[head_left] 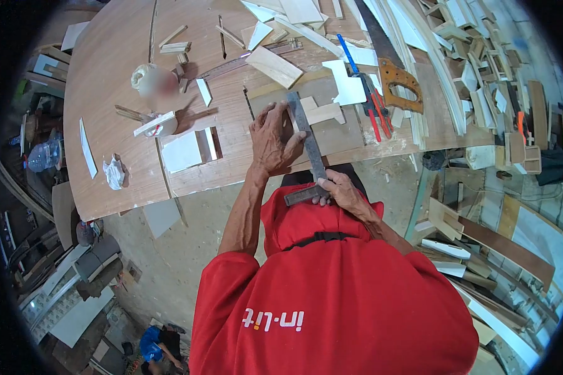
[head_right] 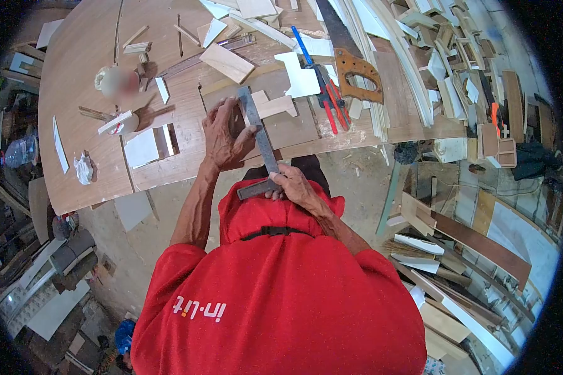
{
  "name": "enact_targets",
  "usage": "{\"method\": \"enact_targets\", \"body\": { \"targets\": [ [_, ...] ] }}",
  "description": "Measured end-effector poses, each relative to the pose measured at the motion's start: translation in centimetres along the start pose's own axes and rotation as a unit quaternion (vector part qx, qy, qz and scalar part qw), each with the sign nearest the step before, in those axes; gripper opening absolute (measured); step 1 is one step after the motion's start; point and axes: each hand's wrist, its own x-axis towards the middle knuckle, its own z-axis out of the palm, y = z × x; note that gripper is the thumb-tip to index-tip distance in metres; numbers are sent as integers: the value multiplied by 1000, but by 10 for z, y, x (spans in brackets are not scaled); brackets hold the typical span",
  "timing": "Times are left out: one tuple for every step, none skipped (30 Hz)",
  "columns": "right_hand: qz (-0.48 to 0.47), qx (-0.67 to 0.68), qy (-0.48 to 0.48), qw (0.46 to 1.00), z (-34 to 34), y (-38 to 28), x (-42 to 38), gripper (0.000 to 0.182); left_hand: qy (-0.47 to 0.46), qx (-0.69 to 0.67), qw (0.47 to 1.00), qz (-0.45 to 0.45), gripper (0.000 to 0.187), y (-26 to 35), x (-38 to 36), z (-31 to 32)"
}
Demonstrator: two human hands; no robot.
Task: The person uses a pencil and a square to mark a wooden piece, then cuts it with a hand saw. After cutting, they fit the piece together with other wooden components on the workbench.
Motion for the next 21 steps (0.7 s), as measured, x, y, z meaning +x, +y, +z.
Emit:
{"method": "enact_targets", "body": {
  "targets": [
    [-5, -5, 1, 1000, 1, -1, -1, 22, -1, 0, 1000, 0, 73, 0, 0, 0],
    [-5, -5, 3, 1000, 2, -3, -2, 22, -4, 30, 999, 11, 72, 1, 0, 1],
    [2, -6, 3, 1000, 2, -5, -2, 21, -7, 60, 998, 22, 71, 1, 1, 2],
    [8, -8, 4, 1000, 2, -6, -3, 21, -7, 59, 998, 23, 71, 1, 2, 2],
    [8, -7, 5, 1000, 2, -7, -3, 21, -5, 64, 997, 33, 69, 0, 1, 2],
    [7, -13, 4, 1000, 2, -7, -3, 21, -2, 70, 997, 43, 68, 0, 1, 2],
    [5, -19, 3, 1000, 2, -7, -3, 21, -2, 70, 997, 44, 68, 0, 2, 2],
    [5, -18, 3, 1000, 2, -7, -3, 21, -1, 69, 997, 41, 66, 0, 1, 2],
    [-1, -22, 2, 1000, 2, -6, -3, 21, 0, 69, 997, 39, 65, 0, 1, 2],
    [-6, -25, 0, 1000, 1, -6, -3, 21, -1, 69, 997, 39, 65, 1, 1, 2],
    [-6, -25, 1, 1000, 1, -4, -2, 21, -5, 75, 996, 37, 65, 1, 2, 2],
    [-7, -20, 3, 1000, 2, -4, -2, 20, -9, 82, 996, 35, 65, 2, 2, 2],
    [-8, -16, 4, 1000, 3, -3, -2, 20, -9, 82, 996, 35, 65, 2, 2, 1],
    [-8, -16, 4, 1000, 2, -4, -2, 20, -15, 86, 996, 30, 65, 3, 2, 0],
    [-4, -18, -1, 1000, 2, -7, -3, 20, -21, 89, 995, 27, 65, 3, 3, 0],
    [0, -20, -6, 1000, 2, -10, -4, 21, -20, 88, 995, 27, 65, 4, 3, 0],
    [1, -20, -6, 1000, 2, -9, -4, 21, -21, 93, 995, 29, 65, 5, 3, -1],
    [-1, -17, -6, 1000, 2, -9, -4, 21, -22, 97, 995, 30, 66, 5, 3, -1],
    [-4, -14, -7, 1000, 2, -9, -3, 21, -22, 97, 995, 30, 66, 4, 3, -1],
    [-4, -14, -7, 1000, 2, -9, -3, 21, -23, 102, 994, 32, 66, 3, 3, 0],
    [-1, -16, -10, 1000, 2, -11, -4, 21, -24, 107, 993, 35, 66, 3, 2, 0]
  ]
}}
